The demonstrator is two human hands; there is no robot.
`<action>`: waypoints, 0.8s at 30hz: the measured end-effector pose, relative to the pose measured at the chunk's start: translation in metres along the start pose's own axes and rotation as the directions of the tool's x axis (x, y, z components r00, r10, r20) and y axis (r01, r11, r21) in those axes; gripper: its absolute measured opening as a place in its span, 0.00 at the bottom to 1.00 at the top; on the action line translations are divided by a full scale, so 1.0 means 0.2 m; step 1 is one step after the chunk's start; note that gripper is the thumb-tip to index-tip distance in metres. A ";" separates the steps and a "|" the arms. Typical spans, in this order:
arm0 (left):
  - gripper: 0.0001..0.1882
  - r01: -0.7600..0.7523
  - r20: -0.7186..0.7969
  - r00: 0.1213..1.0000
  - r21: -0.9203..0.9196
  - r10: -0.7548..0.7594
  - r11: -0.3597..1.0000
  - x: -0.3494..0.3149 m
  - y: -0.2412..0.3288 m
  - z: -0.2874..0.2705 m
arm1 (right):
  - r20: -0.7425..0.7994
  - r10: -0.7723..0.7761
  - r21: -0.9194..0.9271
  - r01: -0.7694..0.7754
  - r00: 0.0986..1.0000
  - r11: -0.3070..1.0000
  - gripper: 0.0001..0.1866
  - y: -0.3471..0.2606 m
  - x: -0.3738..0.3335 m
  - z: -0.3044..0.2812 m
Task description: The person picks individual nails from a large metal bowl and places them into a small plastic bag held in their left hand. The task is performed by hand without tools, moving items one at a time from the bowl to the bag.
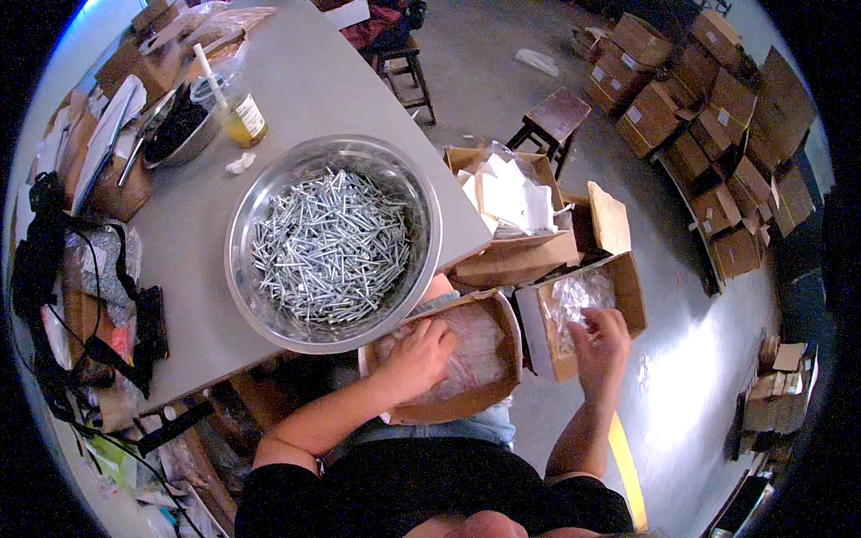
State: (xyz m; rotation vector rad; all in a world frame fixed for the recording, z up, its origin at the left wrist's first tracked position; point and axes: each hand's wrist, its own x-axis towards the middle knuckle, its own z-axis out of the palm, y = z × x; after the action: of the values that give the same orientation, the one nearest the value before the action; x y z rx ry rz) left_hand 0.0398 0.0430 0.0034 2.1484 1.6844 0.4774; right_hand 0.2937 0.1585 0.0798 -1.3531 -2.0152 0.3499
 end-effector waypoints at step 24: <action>0.12 -0.199 -0.118 0.963 0.293 0.242 0.935 -0.08 0.00 0.21 | 0.587 -0.616 0.221 0.628 0.525 0.746 0.25 -1.01 0.59 0.50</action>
State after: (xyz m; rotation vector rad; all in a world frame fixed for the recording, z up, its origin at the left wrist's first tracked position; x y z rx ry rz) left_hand 0.0570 0.0241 -0.0337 2.5852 1.6805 0.5019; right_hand 0.0554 0.1927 0.1641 -0.4072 -2.9113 0.4862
